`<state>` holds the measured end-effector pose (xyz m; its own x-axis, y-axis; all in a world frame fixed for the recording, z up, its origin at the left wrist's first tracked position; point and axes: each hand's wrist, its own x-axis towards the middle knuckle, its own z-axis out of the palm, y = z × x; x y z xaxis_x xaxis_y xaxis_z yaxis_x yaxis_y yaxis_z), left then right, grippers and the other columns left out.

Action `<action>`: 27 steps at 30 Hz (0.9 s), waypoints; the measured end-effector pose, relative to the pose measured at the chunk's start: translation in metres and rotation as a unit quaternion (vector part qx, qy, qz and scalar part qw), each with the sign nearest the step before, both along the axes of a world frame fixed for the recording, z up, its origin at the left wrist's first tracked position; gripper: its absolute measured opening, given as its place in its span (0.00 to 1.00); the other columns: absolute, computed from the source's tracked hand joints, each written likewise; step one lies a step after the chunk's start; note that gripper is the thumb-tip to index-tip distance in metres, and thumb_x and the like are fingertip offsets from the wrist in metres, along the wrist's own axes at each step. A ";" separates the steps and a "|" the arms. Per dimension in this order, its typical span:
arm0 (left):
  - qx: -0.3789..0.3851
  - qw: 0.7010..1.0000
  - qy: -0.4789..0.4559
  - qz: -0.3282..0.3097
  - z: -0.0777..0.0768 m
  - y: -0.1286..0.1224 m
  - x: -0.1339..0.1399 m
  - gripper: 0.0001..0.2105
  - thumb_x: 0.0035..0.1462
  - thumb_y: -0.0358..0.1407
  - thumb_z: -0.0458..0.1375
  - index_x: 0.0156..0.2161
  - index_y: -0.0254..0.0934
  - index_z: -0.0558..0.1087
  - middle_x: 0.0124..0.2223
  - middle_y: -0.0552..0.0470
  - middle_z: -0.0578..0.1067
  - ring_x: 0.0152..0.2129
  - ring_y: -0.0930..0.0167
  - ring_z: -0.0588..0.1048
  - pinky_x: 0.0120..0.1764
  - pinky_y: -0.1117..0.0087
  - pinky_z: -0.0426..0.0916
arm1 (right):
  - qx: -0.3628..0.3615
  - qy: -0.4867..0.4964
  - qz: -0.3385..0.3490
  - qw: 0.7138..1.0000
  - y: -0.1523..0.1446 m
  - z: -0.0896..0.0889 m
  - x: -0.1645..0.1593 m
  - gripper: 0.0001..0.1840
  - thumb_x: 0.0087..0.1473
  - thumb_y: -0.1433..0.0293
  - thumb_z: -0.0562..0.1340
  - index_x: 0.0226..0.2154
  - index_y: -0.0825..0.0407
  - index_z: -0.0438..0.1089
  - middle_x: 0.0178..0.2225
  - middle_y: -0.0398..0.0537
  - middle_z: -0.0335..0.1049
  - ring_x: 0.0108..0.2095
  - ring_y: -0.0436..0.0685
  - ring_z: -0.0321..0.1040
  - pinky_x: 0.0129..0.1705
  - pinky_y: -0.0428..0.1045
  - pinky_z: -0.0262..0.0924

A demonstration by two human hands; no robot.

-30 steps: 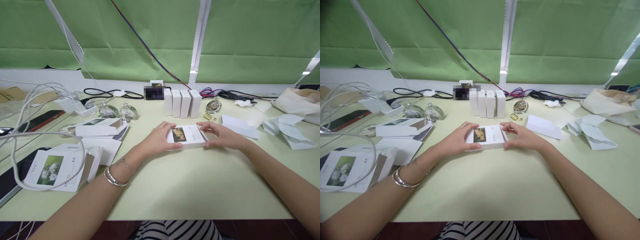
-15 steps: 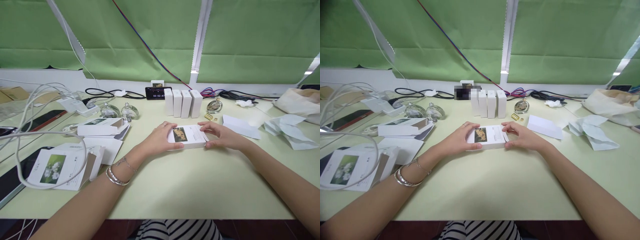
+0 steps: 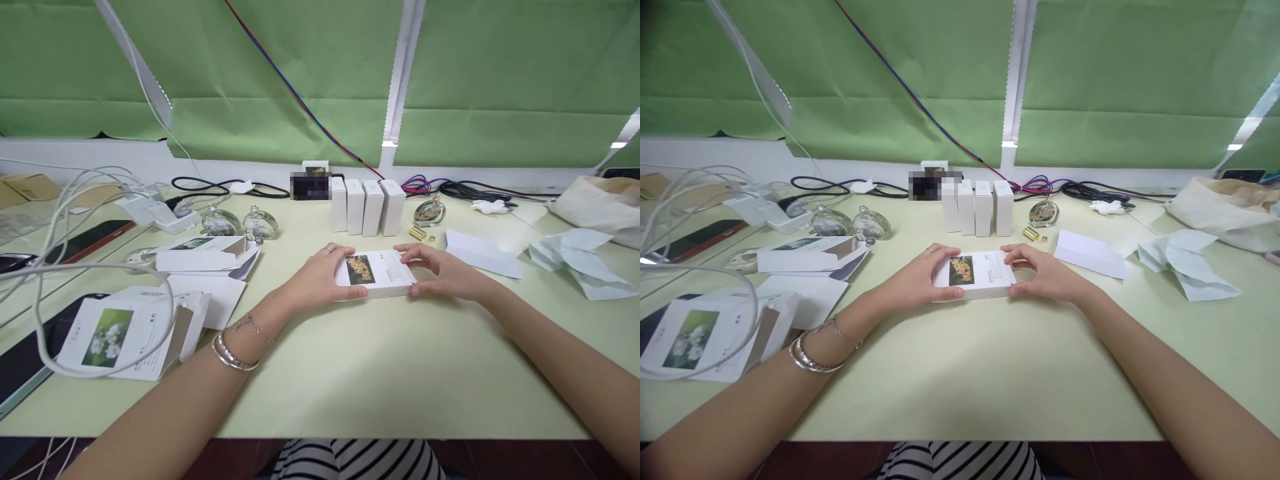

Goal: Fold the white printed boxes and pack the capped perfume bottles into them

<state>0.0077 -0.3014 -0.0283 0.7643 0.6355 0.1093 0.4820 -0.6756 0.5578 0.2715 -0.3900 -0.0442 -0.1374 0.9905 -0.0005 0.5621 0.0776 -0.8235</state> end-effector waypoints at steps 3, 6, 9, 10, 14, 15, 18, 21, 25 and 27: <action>-0.012 1.000 0.014 0.002 0.002 0.000 -0.001 0.36 0.46 0.55 0.58 0.57 0.40 0.60 0.54 0.44 0.64 0.49 0.57 0.67 0.49 0.56 0.63 | -0.006 0.020 0.022 1.000 -0.001 0.000 0.001 0.26 0.41 0.61 0.69 0.42 0.47 0.62 0.63 0.52 0.47 0.57 0.64 0.59 0.58 0.62 0.56; -0.018 1.000 0.020 0.002 0.002 -0.001 -0.001 0.37 0.45 0.56 0.58 0.57 0.39 0.60 0.54 0.44 0.63 0.49 0.57 0.66 0.50 0.57 0.62 | -0.003 0.035 0.047 0.998 -0.002 0.000 0.003 0.25 0.44 0.61 0.68 0.44 0.46 0.61 0.64 0.52 0.44 0.58 0.63 0.57 0.60 0.61 0.53; -0.019 1.000 0.022 0.001 0.002 -0.001 -0.001 0.37 0.45 0.57 0.58 0.57 0.39 0.59 0.55 0.44 0.63 0.49 0.57 0.66 0.50 0.57 0.62 | 0.002 0.044 0.064 0.997 -0.002 0.000 0.003 0.24 0.46 0.61 0.66 0.45 0.46 0.60 0.64 0.52 0.42 0.59 0.63 0.55 0.60 0.62 0.53; -0.021 1.000 0.024 0.001 0.002 -0.001 0.000 0.37 0.46 0.56 0.58 0.58 0.38 0.59 0.55 0.44 0.63 0.49 0.57 0.66 0.50 0.57 0.62 | 0.003 0.047 0.068 0.997 -0.002 0.000 0.003 0.24 0.47 0.61 0.66 0.46 0.46 0.59 0.64 0.53 0.42 0.60 0.63 0.54 0.60 0.62 0.53; -0.020 1.000 0.023 0.002 0.002 0.000 0.000 0.38 0.46 0.56 0.58 0.58 0.36 0.59 0.55 0.44 0.62 0.50 0.58 0.65 0.51 0.56 0.61 | 0.011 0.054 0.077 0.995 -0.002 0.000 0.002 0.24 0.48 0.61 0.64 0.47 0.46 0.58 0.62 0.54 0.45 0.59 0.65 0.55 0.59 0.64 0.52; -0.019 1.000 0.022 0.003 0.002 -0.001 0.000 0.38 0.46 0.56 0.58 0.58 0.37 0.59 0.55 0.44 0.62 0.50 0.58 0.65 0.51 0.56 0.61 | 0.013 0.053 0.076 0.996 -0.001 0.000 0.002 0.24 0.49 0.61 0.63 0.47 0.46 0.58 0.62 0.54 0.45 0.59 0.65 0.55 0.59 0.64 0.53; -0.018 1.000 0.022 0.002 0.003 -0.001 0.000 0.37 0.46 0.55 0.58 0.58 0.37 0.59 0.55 0.44 0.62 0.50 0.57 0.65 0.51 0.56 0.61 | 0.028 0.052 0.062 0.996 -0.001 -0.001 0.000 0.21 0.51 0.61 0.62 0.46 0.46 0.58 0.61 0.54 0.48 0.57 0.63 0.58 0.58 0.64 0.55; -0.018 1.000 0.022 0.004 0.002 -0.001 0.000 0.37 0.46 0.56 0.58 0.58 0.37 0.59 0.55 0.44 0.62 0.50 0.57 0.65 0.51 0.55 0.61 | 0.040 0.056 0.038 0.997 0.000 -0.003 -0.002 0.19 0.52 0.60 0.61 0.45 0.46 0.57 0.55 0.54 0.59 0.56 0.62 0.61 0.57 0.63 0.56; -0.016 1.000 0.018 -0.001 0.001 0.001 0.000 0.37 0.46 0.56 0.59 0.58 0.38 0.60 0.55 0.44 0.62 0.50 0.57 0.65 0.51 0.55 0.61 | 0.034 0.062 -0.008 0.997 0.002 -0.006 -0.005 0.21 0.52 0.58 0.62 0.45 0.46 0.56 0.52 0.56 0.65 0.55 0.62 0.63 0.54 0.64 0.60; -0.017 1.000 0.017 -0.003 0.000 0.001 0.000 0.37 0.46 0.56 0.58 0.58 0.38 0.59 0.55 0.44 0.62 0.50 0.58 0.65 0.51 0.55 0.61 | 0.037 0.064 -0.024 0.997 0.002 -0.008 -0.005 0.23 0.50 0.56 0.63 0.44 0.46 0.56 0.51 0.56 0.66 0.55 0.63 0.63 0.53 0.64 0.61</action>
<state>0.0073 -0.3005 -0.0280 0.7715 0.6332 0.0613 0.4970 -0.6601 0.5633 0.2661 -0.3878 -0.0520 -0.0842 0.9926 0.0871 0.4564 0.1161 -0.8822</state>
